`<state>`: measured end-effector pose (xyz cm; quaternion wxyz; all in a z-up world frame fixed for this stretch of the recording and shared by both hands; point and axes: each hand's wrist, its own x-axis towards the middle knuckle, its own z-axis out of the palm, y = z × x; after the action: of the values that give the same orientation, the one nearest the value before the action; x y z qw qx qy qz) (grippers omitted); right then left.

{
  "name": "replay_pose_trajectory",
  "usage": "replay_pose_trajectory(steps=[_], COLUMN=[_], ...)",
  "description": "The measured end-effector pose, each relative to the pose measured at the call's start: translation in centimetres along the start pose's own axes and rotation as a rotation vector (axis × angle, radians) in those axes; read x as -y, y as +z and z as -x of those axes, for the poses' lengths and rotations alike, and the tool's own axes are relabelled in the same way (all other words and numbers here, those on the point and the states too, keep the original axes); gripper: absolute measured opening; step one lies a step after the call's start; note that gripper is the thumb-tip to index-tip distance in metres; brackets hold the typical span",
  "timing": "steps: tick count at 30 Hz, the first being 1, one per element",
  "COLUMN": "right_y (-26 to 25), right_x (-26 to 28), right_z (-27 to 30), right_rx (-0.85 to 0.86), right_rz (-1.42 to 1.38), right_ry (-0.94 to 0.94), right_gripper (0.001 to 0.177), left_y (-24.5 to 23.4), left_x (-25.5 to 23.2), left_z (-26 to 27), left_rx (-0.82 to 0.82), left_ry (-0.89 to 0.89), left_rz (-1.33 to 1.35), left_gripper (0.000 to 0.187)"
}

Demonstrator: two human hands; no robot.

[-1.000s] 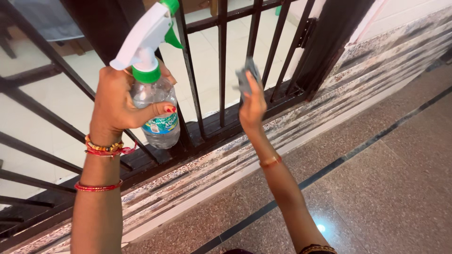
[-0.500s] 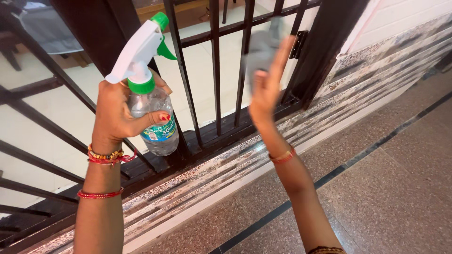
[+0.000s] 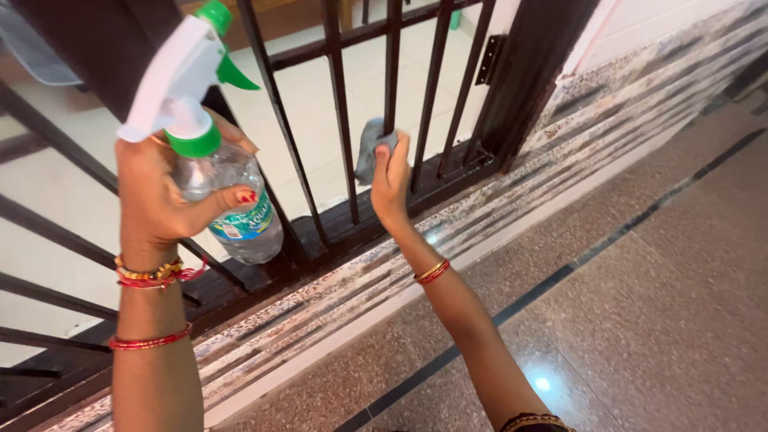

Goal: The person cleans the metal grills of a window using a spray bottle and a cloth, wiping both the bars and the frame.

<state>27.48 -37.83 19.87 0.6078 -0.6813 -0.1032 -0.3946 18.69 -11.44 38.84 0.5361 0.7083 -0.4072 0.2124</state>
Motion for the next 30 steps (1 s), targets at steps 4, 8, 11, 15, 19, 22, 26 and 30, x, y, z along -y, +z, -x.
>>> replay_pose_trajectory(steps=[4,8,11,15,19,22,26,30], right_y=[-0.9,-1.4,-1.4,-1.3,-0.4,-0.1,-0.9,-1.7], right_x=[-3.7,-4.9,-5.2,-5.3,-6.2,-6.7,-7.1,-6.8], right_z=[5.0,7.3,7.7,8.2,8.7,9.4,10.2,11.5], right_rx=[0.050,0.040,0.016,0.000,-0.136,-0.234,-0.253,-0.144], right_rz=[0.052,0.071,0.138,0.170,0.231,0.248,0.297,0.374], right_ry=[0.104,-0.018,0.016,-0.031,-0.035,0.013,-0.022,0.200], right_gripper=[0.036,0.027,0.027,0.029,0.035,0.034,0.039,0.039], left_y=[0.1,0.0,-0.1,-0.4,-0.4,-0.5,-0.6,-0.6], left_x=[-0.3,-0.5,-0.2,0.1,0.5,0.8,0.7,1.1], left_z=[-0.4,-0.5,-0.1,-0.2,-0.1,-0.2,-0.2,-0.1], left_rx=[-0.002,0.005,0.024,0.027,0.028,0.023,0.031,0.032], left_ry=[0.014,0.026,0.026,0.060,0.054,0.078,0.080,0.125], left_rz=[0.008,-0.073,-0.045,-0.033,-0.078,-0.033,-0.059,-0.123], left_gripper=[0.063,0.060,0.059,0.057,0.051,0.052,0.055,0.059])
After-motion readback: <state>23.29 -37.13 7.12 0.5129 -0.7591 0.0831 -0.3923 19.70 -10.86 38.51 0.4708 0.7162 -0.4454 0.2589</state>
